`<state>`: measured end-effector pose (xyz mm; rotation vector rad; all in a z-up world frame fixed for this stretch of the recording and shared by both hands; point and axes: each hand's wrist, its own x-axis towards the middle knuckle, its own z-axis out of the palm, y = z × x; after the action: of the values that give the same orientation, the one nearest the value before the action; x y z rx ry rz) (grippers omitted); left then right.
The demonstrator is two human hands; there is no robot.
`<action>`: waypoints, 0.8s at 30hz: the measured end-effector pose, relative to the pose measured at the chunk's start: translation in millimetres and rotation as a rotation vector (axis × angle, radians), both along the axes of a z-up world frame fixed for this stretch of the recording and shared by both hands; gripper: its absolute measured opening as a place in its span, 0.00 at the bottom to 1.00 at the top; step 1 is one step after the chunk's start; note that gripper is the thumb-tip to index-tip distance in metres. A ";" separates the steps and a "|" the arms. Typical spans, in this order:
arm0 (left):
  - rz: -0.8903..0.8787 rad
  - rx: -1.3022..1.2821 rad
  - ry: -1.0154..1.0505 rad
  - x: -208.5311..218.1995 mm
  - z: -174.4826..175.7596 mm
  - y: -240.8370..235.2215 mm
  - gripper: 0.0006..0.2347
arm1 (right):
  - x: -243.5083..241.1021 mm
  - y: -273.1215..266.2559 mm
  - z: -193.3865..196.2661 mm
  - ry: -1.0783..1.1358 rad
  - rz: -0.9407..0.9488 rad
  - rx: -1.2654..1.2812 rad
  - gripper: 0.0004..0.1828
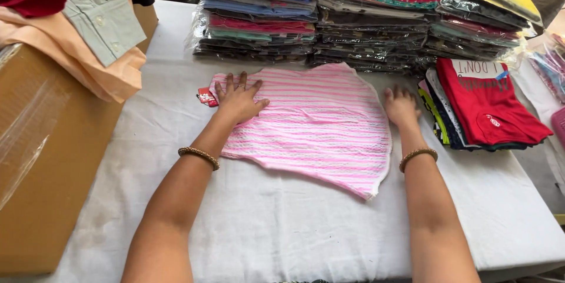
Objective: The person folds a red t-shirt, a pink and white striped top, a red pair of shorts, and a light green t-shirt on a white table. Each item is smoothed out, folded into a compact rectangle, and placed onto a growing stack of folded clothes.
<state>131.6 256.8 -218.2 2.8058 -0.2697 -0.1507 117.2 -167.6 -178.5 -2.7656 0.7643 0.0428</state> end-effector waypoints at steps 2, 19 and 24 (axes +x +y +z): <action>0.003 0.008 0.013 -0.6 3.0 -1.2 0.33 | 13.4 2.8 -14.0 -0.137 0.204 -0.032 0.34; -0.250 -0.576 -0.055 -74.3 56.9 96.6 0.26 | -124.9 18.7 22.4 -0.089 1.051 0.106 0.43; -0.304 -0.443 0.207 -127.1 74.2 146.3 0.20 | -214.6 49.7 56.7 0.217 1.141 -0.037 0.33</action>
<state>4.5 403.1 -144.0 2.2768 -0.5977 -0.3947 -97.4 -117.9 -121.8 -2.8468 -0.8465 0.5399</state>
